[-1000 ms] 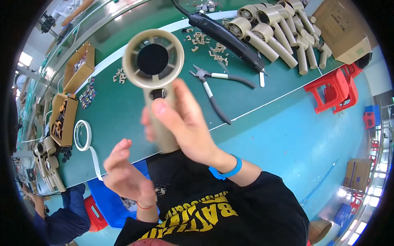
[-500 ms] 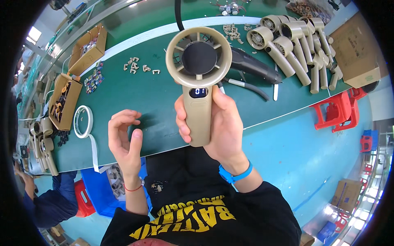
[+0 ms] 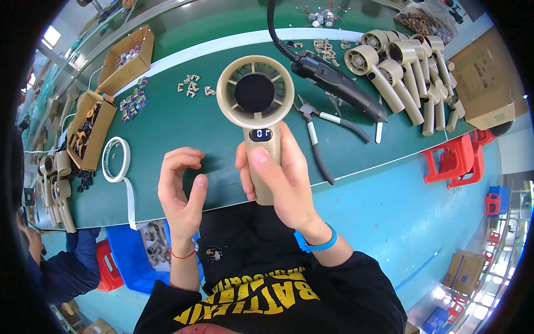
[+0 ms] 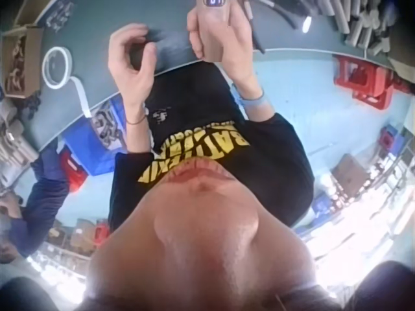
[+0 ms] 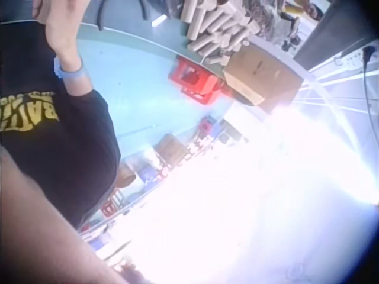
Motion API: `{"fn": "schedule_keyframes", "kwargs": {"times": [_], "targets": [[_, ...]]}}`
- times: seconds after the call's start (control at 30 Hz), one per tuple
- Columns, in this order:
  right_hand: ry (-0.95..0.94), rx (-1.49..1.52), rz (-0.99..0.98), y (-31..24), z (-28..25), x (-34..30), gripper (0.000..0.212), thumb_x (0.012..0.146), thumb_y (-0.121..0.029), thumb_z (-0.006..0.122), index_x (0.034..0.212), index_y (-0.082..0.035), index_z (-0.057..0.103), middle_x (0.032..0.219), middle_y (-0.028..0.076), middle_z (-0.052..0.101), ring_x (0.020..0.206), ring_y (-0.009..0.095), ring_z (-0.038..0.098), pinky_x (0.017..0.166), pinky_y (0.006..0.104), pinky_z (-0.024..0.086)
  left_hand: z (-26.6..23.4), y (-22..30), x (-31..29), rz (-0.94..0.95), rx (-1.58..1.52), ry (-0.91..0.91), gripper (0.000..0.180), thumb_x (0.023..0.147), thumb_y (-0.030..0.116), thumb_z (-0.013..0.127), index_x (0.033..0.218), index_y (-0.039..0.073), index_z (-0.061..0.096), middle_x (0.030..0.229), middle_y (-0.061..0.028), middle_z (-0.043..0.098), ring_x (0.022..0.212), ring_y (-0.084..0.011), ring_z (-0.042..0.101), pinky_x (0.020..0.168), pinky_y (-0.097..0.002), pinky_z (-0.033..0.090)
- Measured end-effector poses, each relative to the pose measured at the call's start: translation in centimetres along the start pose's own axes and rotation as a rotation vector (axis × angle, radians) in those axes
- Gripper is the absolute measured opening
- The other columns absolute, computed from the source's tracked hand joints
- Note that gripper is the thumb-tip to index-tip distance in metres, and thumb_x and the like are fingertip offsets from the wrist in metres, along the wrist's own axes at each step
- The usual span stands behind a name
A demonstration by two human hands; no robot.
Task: Assembling mini handheld fans by inserting components into the casing and securing them with an electric screwdriver.
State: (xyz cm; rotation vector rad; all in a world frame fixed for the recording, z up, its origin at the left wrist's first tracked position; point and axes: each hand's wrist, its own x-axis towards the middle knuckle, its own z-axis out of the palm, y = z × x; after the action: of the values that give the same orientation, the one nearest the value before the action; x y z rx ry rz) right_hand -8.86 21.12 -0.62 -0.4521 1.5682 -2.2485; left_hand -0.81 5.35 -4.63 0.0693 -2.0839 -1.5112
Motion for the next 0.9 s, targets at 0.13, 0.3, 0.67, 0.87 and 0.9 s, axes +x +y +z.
{"fn": "schedule_keyframes", "kwargs": {"times": [0.13,0.3,0.67,0.87,0.9], "targets": [[-0.117,0.167,0.054,0.4,-1.0,-0.1,0.040,0.098,-0.029,0.045,0.128,-0.002,0.041,0.091,0.010,0.056,0.059,0.011,0.053,0.049,0.0244,0.044,0.1,0.0,0.0,-0.003,-0.006,0.003,0.024,0.079,-0.006,0.058,0.102,-0.001,0.055,0.108,-0.0137,0.054,0.102,-0.0218,0.054,0.093,-0.0332,0.043],[-0.036,0.091,0.074,0.1,0.0,-0.4,0.058,0.095,-0.038,0.045,0.133,0.005,0.039,0.083,0.010,0.054,0.051,0.012,0.050,0.043,0.0238,0.042,0.2,0.2,0.0,0.002,0.019,0.016,0.023,0.078,-0.008,0.057,0.100,-0.001,0.056,0.107,-0.0130,0.056,0.100,-0.0205,0.055,0.090,-0.0313,0.044],[-0.095,0.387,0.107,-0.6,-0.6,-2.3,0.057,0.101,-0.040,0.028,0.139,0.001,0.035,0.088,0.010,0.054,0.064,0.013,0.052,0.052,0.0263,0.046,0.8,0.0,0.2,0.062,0.035,0.110,0.017,0.077,-0.004,0.061,0.093,0.001,0.059,0.096,-0.0106,0.063,0.086,-0.0219,0.060,0.074,-0.0317,0.047],[-0.155,0.672,0.084,-1.9,-1.8,-4.9,0.052,0.101,-0.040,0.033,0.141,-0.007,0.035,0.091,0.009,0.050,0.063,0.015,0.049,0.051,0.0302,0.040,0.9,-0.1,0.4,0.104,0.069,0.115,0.011,0.079,-0.002,0.062,0.090,0.001,0.060,0.092,-0.0082,0.064,0.085,-0.0208,0.060,0.072,-0.0305,0.047],[-0.262,0.761,0.059,-2.2,-2.4,-5.7,0.050,0.101,-0.041,0.036,0.141,-0.011,0.036,0.091,0.009,0.050,0.062,0.016,0.048,0.051,0.0313,0.038,0.7,-0.1,0.3,0.120,0.063,0.126,0.011,0.079,-0.002,0.062,0.090,0.001,0.060,0.092,-0.0082,0.064,0.085,-0.0208,0.060,0.072,-0.0305,0.047]]}}
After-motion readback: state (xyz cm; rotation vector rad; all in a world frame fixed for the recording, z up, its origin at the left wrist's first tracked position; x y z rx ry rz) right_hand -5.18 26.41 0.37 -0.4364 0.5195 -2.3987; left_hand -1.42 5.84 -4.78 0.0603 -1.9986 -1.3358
